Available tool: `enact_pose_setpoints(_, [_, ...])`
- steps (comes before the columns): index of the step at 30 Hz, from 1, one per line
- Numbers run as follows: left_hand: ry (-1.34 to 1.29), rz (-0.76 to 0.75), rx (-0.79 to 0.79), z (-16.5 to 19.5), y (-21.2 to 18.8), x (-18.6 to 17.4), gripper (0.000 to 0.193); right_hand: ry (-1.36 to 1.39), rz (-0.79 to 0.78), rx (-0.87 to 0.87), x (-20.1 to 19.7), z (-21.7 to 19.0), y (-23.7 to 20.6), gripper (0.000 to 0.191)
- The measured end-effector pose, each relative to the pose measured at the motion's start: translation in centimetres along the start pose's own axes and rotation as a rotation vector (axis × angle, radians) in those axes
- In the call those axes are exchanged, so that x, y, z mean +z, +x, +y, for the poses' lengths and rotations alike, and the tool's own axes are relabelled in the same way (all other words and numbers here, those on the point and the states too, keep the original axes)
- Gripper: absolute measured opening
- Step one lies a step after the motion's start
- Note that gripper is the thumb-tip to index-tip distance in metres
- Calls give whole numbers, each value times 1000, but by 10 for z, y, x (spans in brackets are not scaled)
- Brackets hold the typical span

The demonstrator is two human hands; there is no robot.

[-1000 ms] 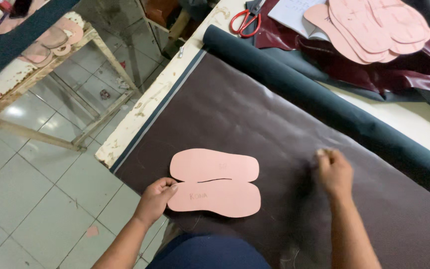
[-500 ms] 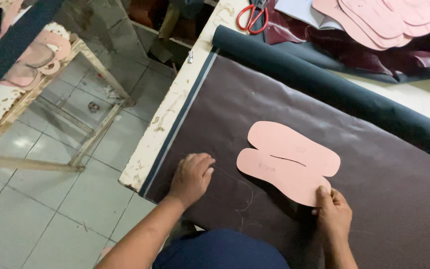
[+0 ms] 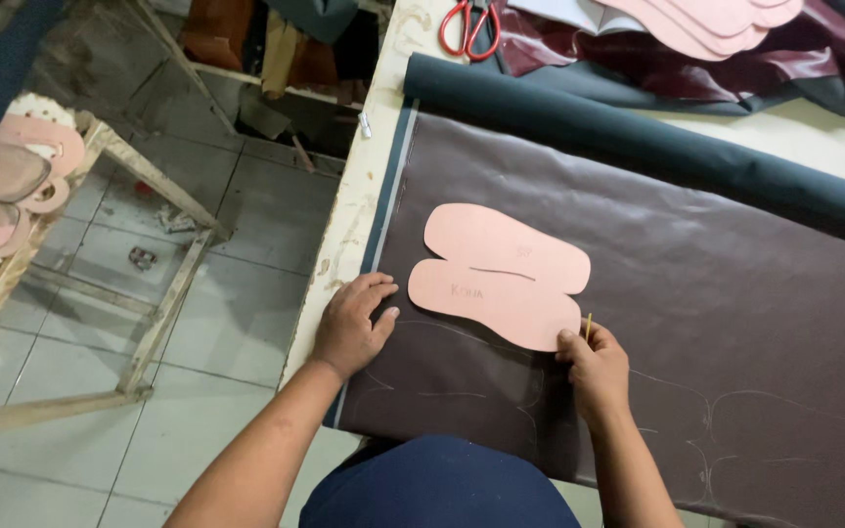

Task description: The person places a pink paper template on a dark sheet of material and traces its outline with a pencil. The person repeats this process multiple times, moving the template to different positions on the sheet to create several traced outlines.

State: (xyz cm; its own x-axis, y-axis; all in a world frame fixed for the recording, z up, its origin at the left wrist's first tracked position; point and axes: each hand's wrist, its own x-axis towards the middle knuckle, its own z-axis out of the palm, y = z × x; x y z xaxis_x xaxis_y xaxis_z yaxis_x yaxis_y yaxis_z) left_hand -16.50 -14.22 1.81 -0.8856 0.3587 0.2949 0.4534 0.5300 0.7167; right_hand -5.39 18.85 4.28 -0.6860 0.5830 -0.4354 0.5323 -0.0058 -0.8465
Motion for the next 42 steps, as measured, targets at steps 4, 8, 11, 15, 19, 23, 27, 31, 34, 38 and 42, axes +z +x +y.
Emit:
enact_pose_setpoints(4, [6,9,-4,-1,1,1,29,-120,-18,23,-7,14,3,23])
enact_pose_setpoints(8, [87,64,-5,9,7,6,30,-281,60,-31,-14,24,4,22])
enact_pose_setpoints(11, [143,41,-16,16,11,6,33,-293,18,20,-19,25,15,24])
enact_pose_setpoints(15, [190,4,-92,24,12,9,34,-223,-150,148,-35,13,34,20])
enact_pose_setpoints(19, [224,-71,-238,17,12,17,36,14,-314,244,-48,-20,52,19])
enact_pose_setpoints(23, [270,-135,-208,-17,8,34,44,250,-384,138,-50,-71,89,16])
enact_pose_setpoints(27, [308,-57,-180,-53,-11,61,45,297,-306,-150,-38,-140,157,15])
enact_pose_setpoints(31, [334,-98,-160,-89,-26,75,47,410,-223,-272,-27,-222,263,14])
enact_pose_setpoints(34, [354,-15,-39,-106,-35,83,37,20,52,-497,-30,-265,338,30])
enact_pose_setpoints(38, [353,-38,12,-122,-42,83,36,-739,572,-733,-47,-287,398,69])
enact_pose_setpoints(42, [367,-74,-10,-124,-45,82,33,-872,482,-429,-52,-295,424,86])
